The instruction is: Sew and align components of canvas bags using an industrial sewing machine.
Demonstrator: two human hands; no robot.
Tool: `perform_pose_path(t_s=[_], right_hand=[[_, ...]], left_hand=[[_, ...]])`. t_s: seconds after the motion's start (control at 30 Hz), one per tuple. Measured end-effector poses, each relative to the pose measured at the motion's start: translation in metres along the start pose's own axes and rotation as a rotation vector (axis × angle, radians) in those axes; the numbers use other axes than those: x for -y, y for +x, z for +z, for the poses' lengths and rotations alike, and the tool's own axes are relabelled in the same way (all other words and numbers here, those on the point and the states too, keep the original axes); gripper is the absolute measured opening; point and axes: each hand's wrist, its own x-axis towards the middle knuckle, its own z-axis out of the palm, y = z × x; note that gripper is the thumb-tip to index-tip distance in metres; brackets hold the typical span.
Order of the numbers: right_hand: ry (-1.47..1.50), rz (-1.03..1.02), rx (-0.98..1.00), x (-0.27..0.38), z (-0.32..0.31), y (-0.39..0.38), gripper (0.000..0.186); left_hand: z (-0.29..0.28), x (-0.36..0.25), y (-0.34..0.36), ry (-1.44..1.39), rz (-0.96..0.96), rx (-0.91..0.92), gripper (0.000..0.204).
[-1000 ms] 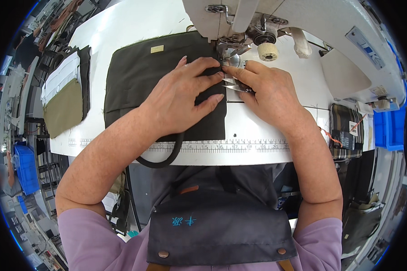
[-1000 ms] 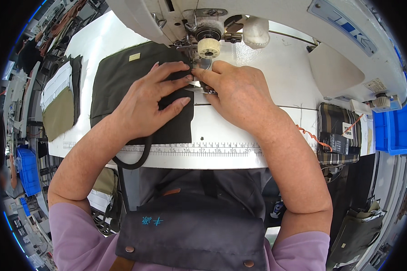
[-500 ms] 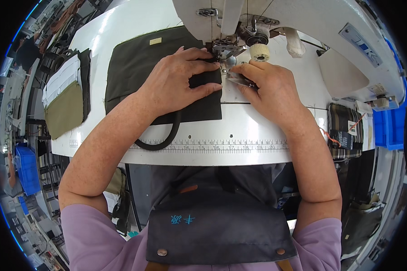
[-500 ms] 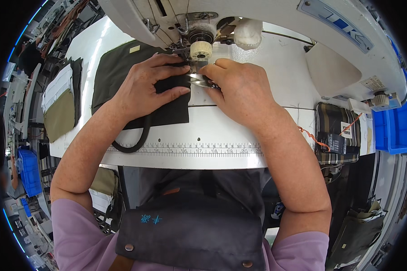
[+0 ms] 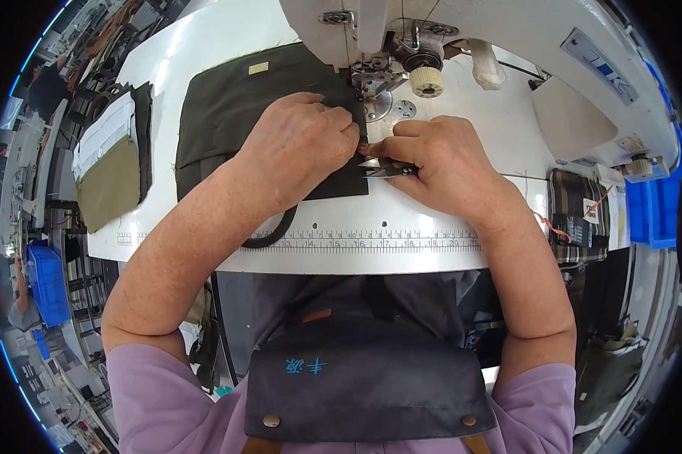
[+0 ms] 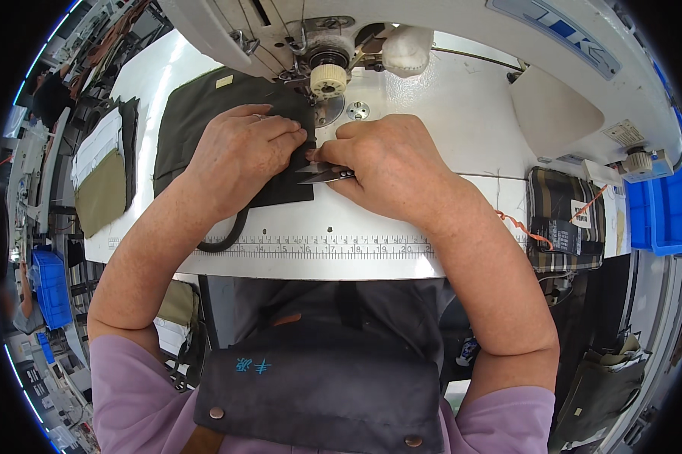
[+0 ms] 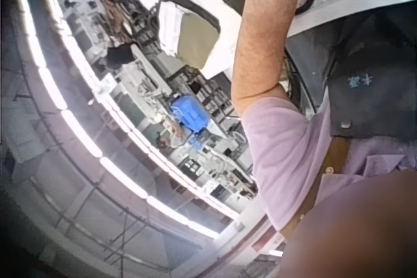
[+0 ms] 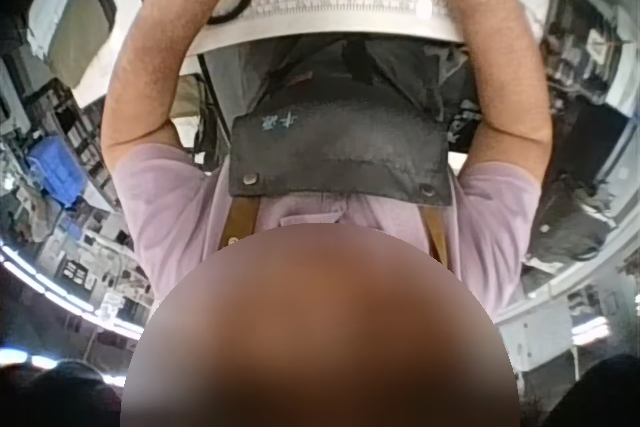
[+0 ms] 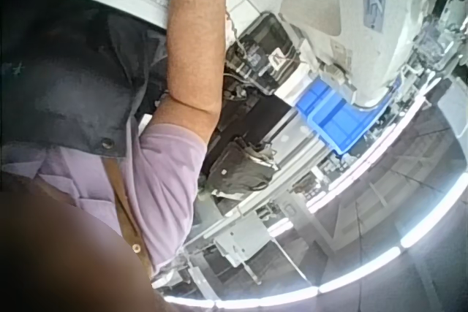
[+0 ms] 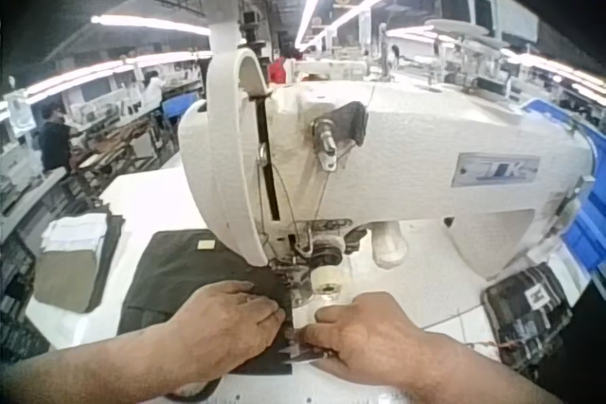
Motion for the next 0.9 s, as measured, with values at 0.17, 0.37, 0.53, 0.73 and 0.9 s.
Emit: perform_pose_path(t_s=[0.17, 0.37, 0.53, 0.73, 0.9], right_hand=[[0.007, -0.015, -0.007, 0.000, 0.001, -0.001, 0.023], [0.020, -0.006, -0.011, -0.001, -0.002, -0.003, 0.026], [-0.060, -0.003, -0.074, 0.000, 0.003, -0.003, 0.036], [-0.147, 0.002, -0.077, 0.001, 0.005, -0.002, 0.039], [-0.177, 0.070, -0.077, 0.002, 0.007, -0.001, 0.041]], left_hand=[[0.003, -0.014, -0.007, -0.048, -0.052, 0.032, 0.029], [0.008, -0.036, -0.019, -0.212, -0.232, -0.109, 0.042], [0.015, -0.038, -0.022, -0.246, -0.274, -0.142, 0.047], [0.017, -0.033, -0.020, -0.256, -0.280, -0.142, 0.045], [0.027, -0.015, -0.009, -0.241, -0.270, -0.169, 0.042]])
